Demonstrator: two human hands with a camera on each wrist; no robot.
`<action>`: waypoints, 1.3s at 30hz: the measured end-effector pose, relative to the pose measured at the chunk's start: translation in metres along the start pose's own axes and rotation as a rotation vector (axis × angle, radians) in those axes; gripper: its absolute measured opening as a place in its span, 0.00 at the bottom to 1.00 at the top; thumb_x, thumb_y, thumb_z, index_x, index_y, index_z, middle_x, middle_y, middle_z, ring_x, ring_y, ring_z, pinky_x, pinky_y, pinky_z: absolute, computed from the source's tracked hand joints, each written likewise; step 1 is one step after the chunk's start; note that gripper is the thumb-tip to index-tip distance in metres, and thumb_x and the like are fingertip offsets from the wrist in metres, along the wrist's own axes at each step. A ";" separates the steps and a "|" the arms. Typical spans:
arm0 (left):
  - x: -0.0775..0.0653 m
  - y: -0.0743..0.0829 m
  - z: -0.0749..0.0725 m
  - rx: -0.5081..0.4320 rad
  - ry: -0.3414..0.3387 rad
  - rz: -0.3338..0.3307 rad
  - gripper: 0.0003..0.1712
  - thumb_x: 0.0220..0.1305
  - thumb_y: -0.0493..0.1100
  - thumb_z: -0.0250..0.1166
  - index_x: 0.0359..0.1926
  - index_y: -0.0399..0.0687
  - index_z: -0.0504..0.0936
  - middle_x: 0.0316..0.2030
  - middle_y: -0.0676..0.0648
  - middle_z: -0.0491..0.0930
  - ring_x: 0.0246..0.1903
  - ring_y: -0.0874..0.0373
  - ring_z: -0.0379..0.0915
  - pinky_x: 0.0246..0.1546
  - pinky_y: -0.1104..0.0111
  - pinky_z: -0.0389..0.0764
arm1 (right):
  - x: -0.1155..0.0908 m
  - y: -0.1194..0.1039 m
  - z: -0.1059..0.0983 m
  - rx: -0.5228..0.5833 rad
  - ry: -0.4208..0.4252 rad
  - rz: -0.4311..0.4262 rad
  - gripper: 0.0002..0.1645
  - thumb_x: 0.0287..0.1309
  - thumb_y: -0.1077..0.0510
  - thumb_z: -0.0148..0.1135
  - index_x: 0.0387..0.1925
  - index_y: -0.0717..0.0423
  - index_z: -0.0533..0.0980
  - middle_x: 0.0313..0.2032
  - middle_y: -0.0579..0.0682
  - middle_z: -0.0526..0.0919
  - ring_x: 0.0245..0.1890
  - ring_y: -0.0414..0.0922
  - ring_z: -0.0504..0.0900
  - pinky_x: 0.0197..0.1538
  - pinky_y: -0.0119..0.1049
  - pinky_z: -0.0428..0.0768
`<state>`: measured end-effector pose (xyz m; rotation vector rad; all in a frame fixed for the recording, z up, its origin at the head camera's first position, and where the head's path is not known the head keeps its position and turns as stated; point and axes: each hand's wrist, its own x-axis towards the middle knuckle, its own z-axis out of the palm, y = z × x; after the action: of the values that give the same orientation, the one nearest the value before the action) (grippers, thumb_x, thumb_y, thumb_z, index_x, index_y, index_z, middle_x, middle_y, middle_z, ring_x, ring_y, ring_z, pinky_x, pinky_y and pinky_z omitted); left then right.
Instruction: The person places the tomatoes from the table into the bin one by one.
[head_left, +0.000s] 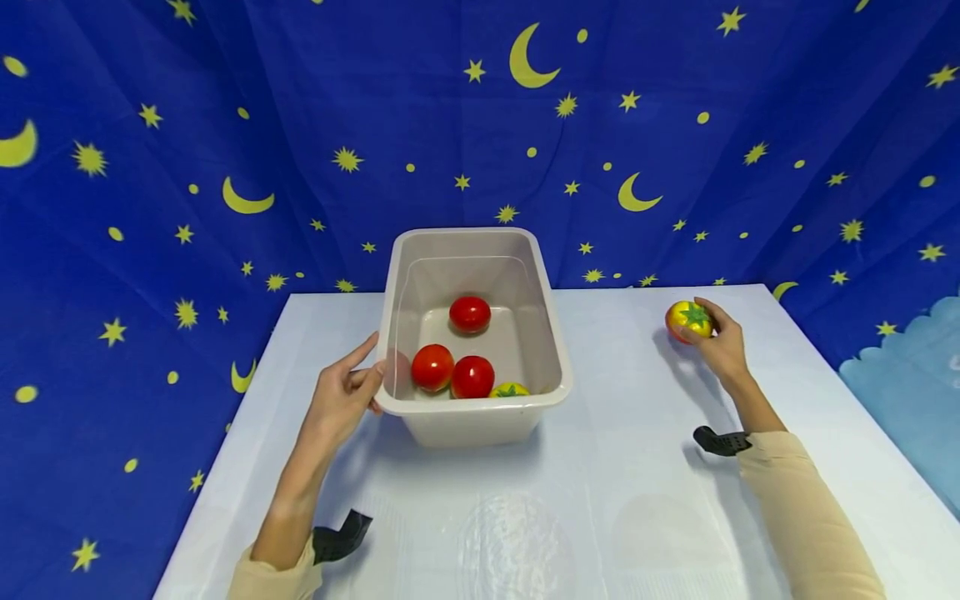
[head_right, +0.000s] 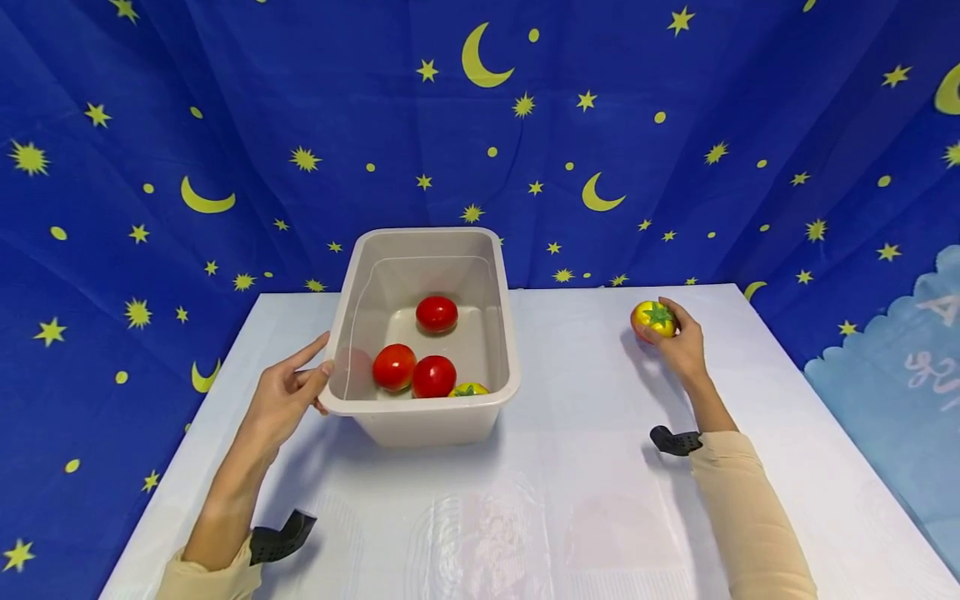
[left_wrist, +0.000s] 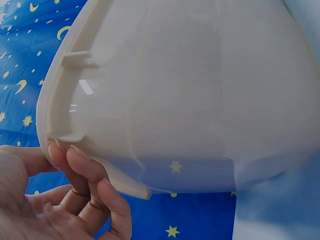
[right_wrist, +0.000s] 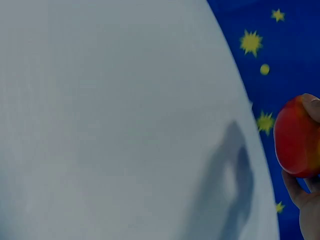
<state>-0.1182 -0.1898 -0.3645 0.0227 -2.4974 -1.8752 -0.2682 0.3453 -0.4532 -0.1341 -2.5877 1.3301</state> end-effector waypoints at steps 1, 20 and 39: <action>0.000 0.000 0.000 -0.001 -0.001 0.001 0.31 0.72 0.36 0.54 0.73 0.40 0.60 0.34 0.31 0.84 0.17 0.63 0.72 0.22 0.73 0.77 | 0.001 -0.004 0.001 -0.003 -0.005 -0.007 0.38 0.63 0.58 0.62 0.71 0.60 0.61 0.69 0.65 0.64 0.64 0.60 0.64 0.69 0.49 0.66; 0.001 -0.001 -0.001 0.007 -0.003 0.000 0.31 0.72 0.36 0.54 0.73 0.40 0.60 0.36 0.29 0.84 0.17 0.63 0.72 0.23 0.73 0.77 | 0.005 -0.073 0.034 0.143 -0.035 -0.148 0.35 0.62 0.60 0.65 0.69 0.56 0.65 0.66 0.59 0.68 0.59 0.44 0.69 0.64 0.37 0.71; 0.000 0.000 0.001 -0.004 0.012 -0.006 0.30 0.73 0.37 0.55 0.73 0.40 0.60 0.37 0.29 0.84 0.17 0.64 0.72 0.23 0.73 0.77 | -0.007 -0.144 0.063 0.301 -0.162 -0.363 0.36 0.60 0.61 0.66 0.68 0.58 0.66 0.64 0.58 0.71 0.56 0.39 0.72 0.60 0.22 0.71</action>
<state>-0.1182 -0.1892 -0.3643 0.0414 -2.4892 -1.8764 -0.2732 0.2100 -0.3727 0.4871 -2.3413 1.6125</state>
